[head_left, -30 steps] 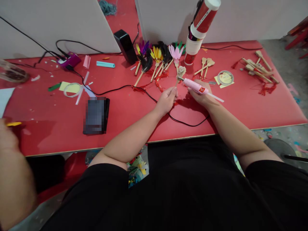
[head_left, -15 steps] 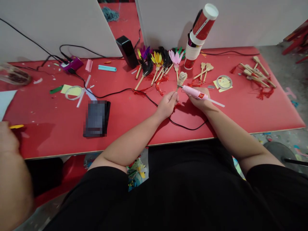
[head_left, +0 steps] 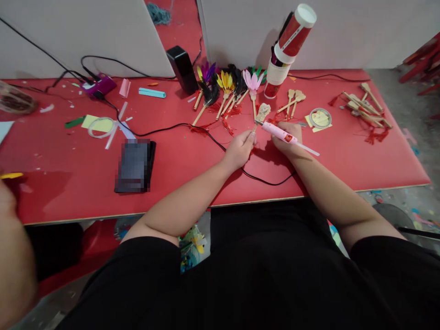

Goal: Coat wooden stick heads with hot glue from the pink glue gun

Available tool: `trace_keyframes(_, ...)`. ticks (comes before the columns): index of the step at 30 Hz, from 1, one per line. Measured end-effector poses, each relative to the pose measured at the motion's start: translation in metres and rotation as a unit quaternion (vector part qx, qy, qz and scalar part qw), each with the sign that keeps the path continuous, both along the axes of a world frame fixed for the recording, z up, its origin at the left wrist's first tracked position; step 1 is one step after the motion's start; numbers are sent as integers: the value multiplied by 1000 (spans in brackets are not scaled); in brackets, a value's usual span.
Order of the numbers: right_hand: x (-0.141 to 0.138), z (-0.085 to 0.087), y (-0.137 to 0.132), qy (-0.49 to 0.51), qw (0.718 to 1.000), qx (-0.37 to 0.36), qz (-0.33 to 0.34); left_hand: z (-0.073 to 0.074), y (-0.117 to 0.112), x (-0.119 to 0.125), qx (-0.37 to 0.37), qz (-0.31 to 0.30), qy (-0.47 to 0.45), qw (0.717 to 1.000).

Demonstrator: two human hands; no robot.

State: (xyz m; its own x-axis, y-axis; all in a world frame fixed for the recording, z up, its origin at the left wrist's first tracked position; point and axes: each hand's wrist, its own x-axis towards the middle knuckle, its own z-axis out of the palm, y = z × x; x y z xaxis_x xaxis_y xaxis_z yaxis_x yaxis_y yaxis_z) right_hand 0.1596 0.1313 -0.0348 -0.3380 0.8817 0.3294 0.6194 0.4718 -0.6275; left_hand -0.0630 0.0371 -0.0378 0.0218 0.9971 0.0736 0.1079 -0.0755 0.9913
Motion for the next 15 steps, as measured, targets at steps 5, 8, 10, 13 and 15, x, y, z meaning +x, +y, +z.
trace_keyframes(5,-1,-4,5,7,999,11,-31,2,-2,1,19,13,14,1000)
trace_keyframes(8,-2,-6,7,21,999,16,-30,5,-4,1,30,24,45,998)
trace_keyframes(10,-1,-5,8,22,999,20,-31,5,-4,2,26,23,54,998)
trace_keyframes(13,0,-4,9,13,999,16,-27,5,-6,2,12,15,39,999)
trace_keyframes(15,0,-3,9,6,1000,12,-26,5,-6,3,2,14,29,999)
